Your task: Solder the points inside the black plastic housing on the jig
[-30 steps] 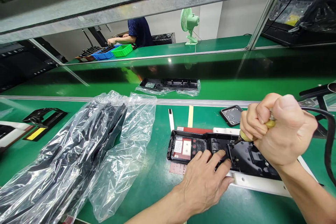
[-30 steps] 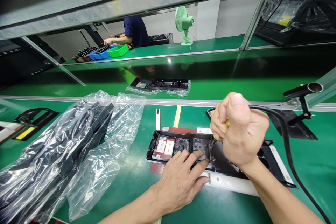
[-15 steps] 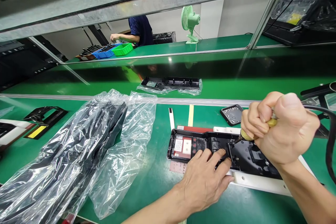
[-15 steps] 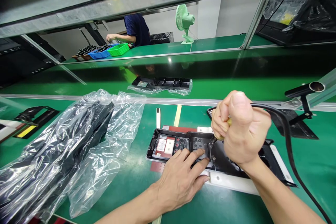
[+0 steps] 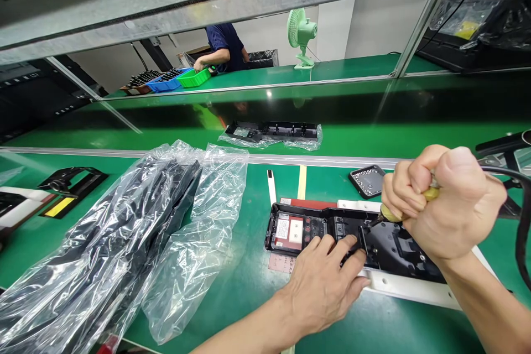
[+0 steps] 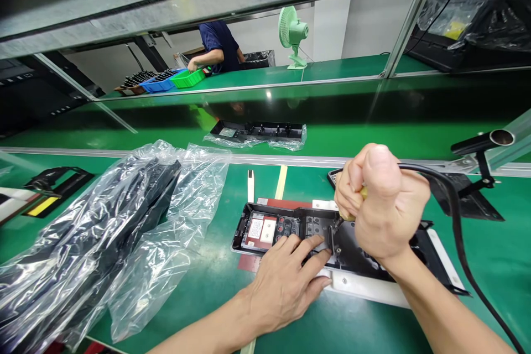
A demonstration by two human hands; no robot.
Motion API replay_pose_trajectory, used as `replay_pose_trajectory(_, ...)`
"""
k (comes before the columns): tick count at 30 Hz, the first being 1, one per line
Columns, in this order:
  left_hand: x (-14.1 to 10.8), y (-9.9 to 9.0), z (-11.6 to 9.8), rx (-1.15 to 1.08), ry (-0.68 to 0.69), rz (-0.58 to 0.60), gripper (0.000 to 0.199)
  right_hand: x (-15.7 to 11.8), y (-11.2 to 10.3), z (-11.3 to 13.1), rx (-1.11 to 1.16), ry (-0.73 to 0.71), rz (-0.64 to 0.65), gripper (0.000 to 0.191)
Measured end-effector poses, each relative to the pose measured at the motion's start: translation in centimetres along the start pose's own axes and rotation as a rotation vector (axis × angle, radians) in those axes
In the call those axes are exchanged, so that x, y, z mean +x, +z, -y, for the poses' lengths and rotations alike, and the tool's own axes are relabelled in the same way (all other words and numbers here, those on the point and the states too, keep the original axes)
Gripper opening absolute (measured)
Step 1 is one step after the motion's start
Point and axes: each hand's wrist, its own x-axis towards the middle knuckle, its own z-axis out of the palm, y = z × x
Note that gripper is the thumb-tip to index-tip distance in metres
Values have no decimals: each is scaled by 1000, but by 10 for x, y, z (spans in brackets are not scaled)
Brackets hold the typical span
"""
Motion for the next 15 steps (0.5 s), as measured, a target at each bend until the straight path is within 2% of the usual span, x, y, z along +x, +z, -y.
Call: replay_pose_trajectory(15, 0, -1, 0, 3, 3, 1, 40, -1, 2, 3, 21, 41, -24, 45)
